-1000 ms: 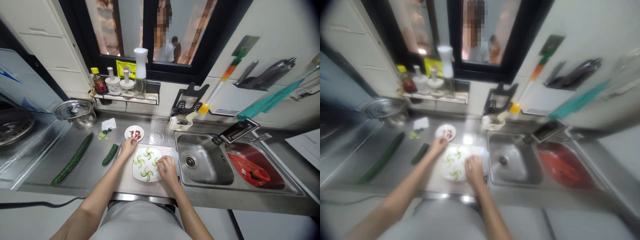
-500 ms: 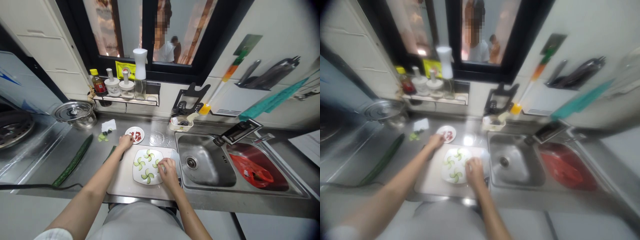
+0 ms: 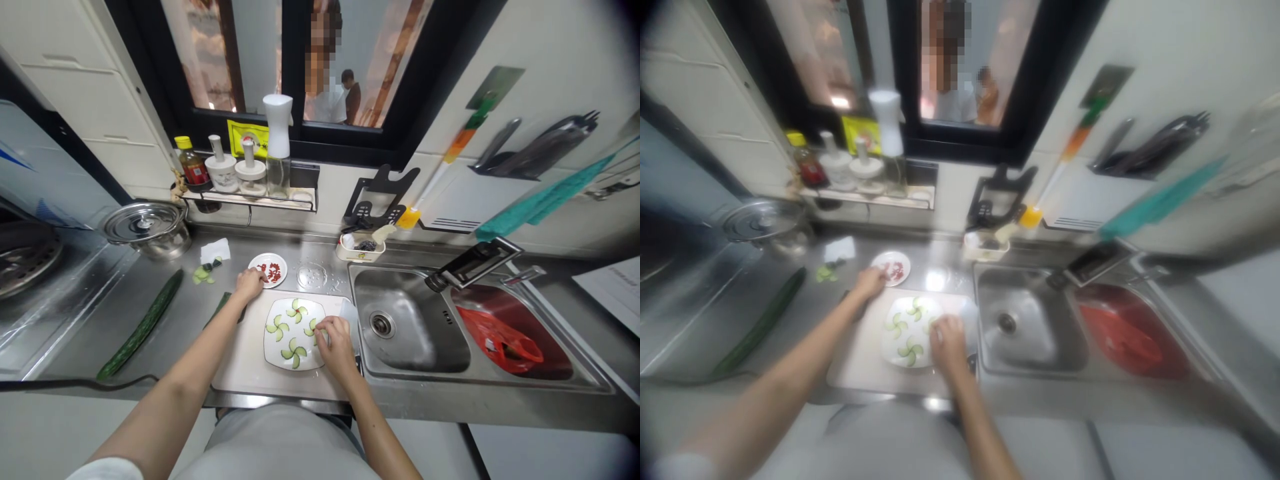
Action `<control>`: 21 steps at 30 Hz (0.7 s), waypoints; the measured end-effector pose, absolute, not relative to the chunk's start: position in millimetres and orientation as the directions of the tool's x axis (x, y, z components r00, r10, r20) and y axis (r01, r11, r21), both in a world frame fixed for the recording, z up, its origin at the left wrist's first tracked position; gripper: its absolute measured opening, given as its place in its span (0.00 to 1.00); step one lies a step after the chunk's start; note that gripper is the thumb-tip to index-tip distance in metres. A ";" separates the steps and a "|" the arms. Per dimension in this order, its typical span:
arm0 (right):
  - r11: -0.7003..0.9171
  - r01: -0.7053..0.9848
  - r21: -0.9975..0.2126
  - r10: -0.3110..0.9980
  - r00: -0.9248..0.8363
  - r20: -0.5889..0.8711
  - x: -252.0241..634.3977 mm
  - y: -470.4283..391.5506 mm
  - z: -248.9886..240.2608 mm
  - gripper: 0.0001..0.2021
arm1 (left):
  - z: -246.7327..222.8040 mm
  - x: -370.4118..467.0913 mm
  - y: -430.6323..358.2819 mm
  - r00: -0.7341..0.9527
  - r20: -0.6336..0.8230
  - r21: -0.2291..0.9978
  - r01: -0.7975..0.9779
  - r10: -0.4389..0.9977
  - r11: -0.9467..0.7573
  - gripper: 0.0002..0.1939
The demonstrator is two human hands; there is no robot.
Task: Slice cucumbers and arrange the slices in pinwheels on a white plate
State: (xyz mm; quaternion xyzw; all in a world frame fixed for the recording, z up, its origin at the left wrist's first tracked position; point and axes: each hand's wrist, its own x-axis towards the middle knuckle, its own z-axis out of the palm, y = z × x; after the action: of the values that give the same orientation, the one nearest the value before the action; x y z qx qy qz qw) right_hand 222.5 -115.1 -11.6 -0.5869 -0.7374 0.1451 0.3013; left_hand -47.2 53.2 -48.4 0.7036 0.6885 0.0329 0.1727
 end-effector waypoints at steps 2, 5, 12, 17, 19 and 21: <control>0.267 0.774 -0.574 0.953 -0.125 0.275 222.5 -114.9 -10.8 0.08 | -49.4 -47.8 53.5 0.024 -0.183 0.290 0.957 0.983 0.031 0.15; 0.269 0.775 -0.572 0.952 -0.124 0.279 222.6 -115.1 -10.6 0.08 | -50.1 -48.9 53.6 0.005 -0.182 0.293 0.955 0.983 0.049 0.15; 0.277 0.763 -0.584 0.950 -0.127 0.285 217.8 -116.1 -10.9 0.07 | -51.2 -45.0 54.0 0.036 -0.181 0.282 0.959 0.983 0.017 0.14; 0.276 0.753 -0.598 0.951 -0.125 0.282 216.5 -116.8 -9.0 0.07 | -53.6 -41.7 56.0 0.011 -0.164 0.327 0.944 0.986 0.044 0.14; 0.268 0.753 -0.601 0.954 -0.120 0.275 217.4 -117.3 -8.0 0.07 | -55.4 -41.8 56.5 0.001 -0.157 0.371 0.927 0.988 0.058 0.13; 0.264 0.752 -0.604 0.955 -0.116 0.273 218.4 -117.9 -7.1 0.07 | -57.3 -42.8 57.0 -0.010 -0.147 0.431 0.900 0.989 0.073 0.12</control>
State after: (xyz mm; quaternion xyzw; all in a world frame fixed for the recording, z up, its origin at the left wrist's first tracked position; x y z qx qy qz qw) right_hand 218.4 -117.9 -7.1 -0.5850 -0.7295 0.1607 0.3159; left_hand -42.8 57.0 -57.3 0.6723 0.7023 0.1079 0.2077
